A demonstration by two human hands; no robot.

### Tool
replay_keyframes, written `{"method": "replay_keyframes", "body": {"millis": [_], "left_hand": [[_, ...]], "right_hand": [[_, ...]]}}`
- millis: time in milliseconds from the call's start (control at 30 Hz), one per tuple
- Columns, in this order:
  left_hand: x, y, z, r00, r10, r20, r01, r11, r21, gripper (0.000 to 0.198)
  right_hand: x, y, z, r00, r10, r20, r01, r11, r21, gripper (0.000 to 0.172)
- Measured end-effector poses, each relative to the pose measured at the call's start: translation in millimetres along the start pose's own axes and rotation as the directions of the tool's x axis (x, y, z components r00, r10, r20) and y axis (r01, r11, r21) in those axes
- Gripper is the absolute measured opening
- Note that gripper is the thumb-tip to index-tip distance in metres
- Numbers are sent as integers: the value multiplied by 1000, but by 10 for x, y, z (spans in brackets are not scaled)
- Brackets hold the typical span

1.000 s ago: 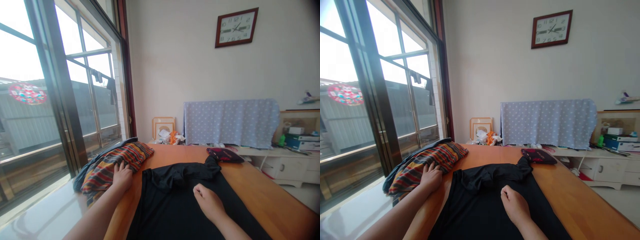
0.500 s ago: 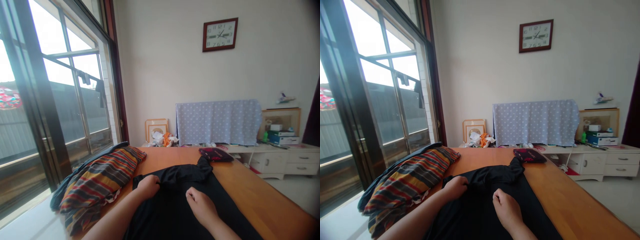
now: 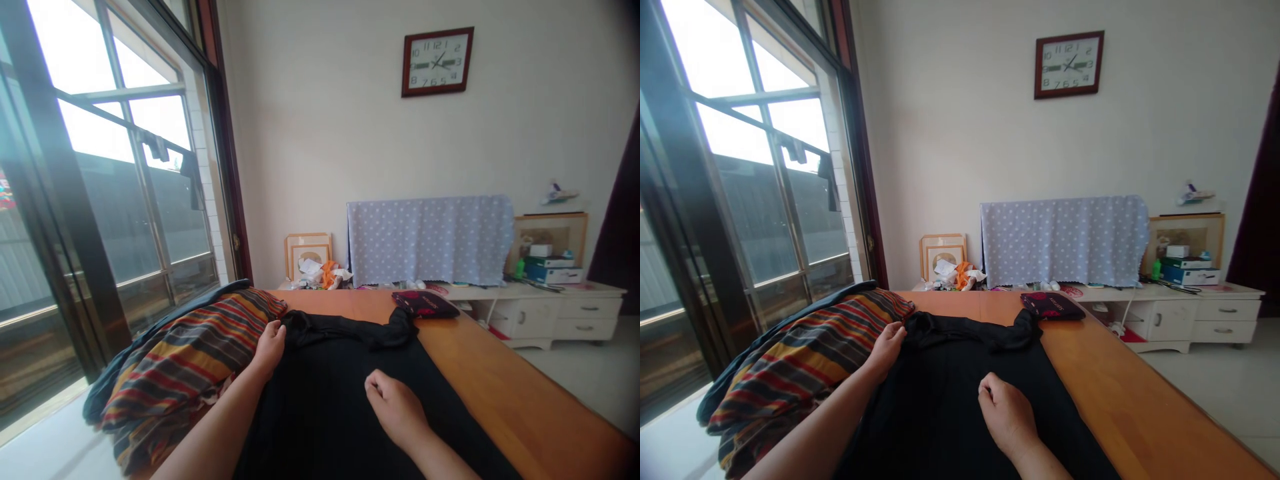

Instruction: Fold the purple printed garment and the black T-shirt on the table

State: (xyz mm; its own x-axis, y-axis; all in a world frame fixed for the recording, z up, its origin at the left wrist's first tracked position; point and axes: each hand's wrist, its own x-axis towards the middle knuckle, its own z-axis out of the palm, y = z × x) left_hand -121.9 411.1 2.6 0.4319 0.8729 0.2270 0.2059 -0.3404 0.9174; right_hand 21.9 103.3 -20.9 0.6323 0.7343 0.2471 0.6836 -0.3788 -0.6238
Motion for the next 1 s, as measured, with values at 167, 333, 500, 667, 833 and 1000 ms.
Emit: {"method": "replay_keyframes", "body": {"millis": [167, 333, 500, 667, 833, 1000], "left_hand": [[-30, -111, -85, 998, -14, 60, -8, 936, 353, 43], [59, -86, -63, 995, -10, 98, -42, 856, 515, 59], [130, -65, -7, 994, -54, 96, -7, 839, 543, 38], [260, -2, 82, 997, -63, 32, 46, 917, 396, 28], [400, 67, 95, 994, -20, -103, 37, 985, 171, 67], [265, 25, -32, 987, -75, -142, 82, 996, 44, 67]], "right_hand": [[8, -8, -4, 1000, 13, 12, -13, 1000, 1, 19], [15, -1, 16, 1000, 13, 5, -13, 1000, 2, 19], [26, -1, 22, 1000, 16, -6, -16, 1000, 4, 19], [34, -2, 26, 999, 32, 3, -32, 999, -2, 18], [32, 11, 35, 1000, 17, 5, -17, 1000, 1, 19], [37, 10, 23, 1000, 18, 17, -18, 1000, -3, 19]]}}
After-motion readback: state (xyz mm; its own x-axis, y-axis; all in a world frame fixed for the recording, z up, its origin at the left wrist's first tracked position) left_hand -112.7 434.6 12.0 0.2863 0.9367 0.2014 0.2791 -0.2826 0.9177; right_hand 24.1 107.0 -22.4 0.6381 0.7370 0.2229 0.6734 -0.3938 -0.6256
